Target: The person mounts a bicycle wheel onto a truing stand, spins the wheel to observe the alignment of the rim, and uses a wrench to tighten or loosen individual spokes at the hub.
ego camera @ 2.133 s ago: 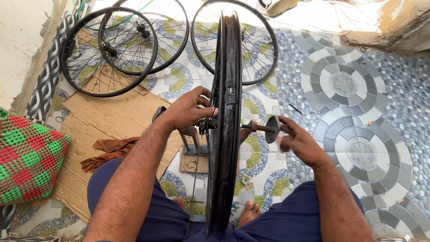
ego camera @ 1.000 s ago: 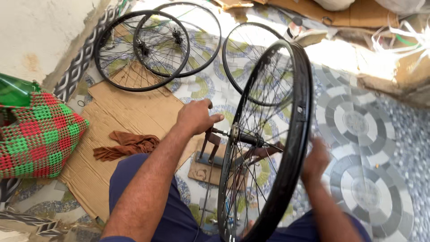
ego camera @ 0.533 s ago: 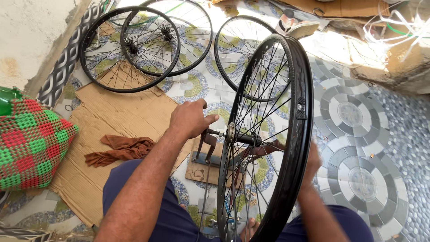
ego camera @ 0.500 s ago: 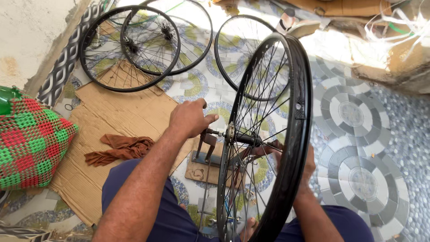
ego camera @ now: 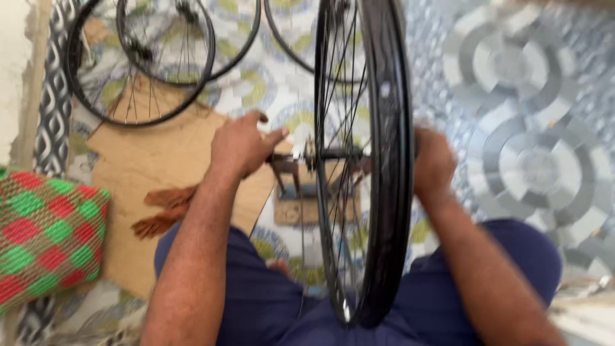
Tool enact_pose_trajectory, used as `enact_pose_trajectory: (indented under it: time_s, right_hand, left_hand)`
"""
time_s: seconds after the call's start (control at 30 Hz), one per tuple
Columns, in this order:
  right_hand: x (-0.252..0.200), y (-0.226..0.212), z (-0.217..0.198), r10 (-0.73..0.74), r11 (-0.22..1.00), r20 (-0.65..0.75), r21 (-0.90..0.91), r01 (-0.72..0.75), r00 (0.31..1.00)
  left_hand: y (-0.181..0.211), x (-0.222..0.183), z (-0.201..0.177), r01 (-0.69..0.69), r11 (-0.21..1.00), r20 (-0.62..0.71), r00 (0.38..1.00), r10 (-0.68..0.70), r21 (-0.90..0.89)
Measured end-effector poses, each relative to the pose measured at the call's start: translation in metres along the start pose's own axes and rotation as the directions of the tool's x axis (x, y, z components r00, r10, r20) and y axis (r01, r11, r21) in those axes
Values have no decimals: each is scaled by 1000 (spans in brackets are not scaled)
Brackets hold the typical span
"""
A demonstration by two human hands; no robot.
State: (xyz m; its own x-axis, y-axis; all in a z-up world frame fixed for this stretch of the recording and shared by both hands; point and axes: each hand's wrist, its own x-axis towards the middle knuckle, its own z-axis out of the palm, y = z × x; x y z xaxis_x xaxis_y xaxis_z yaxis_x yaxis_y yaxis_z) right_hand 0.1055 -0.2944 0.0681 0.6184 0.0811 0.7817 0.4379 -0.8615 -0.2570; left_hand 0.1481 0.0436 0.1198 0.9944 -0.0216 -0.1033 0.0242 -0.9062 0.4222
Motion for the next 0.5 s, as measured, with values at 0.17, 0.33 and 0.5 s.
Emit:
enact_pose_trajectory:
  time_s: [0.17, 0.33, 0.5]
  right_hand:
    - [66, 28, 2, 515, 783, 841, -382, -490, 166]
    - [0, 9, -8, 81, 971, -9, 228, -77, 997]
    - [19, 22, 4, 248, 968, 367, -76, -237, 897]
  left_hand:
    - [5, -7, -5, 20, 1000, 58, 998, -20, 3]
    - [6, -3, -9, 39, 997, 36, 999, -37, -70]
    - [6, -7, -7, 19, 999, 36, 999, -17, -41]
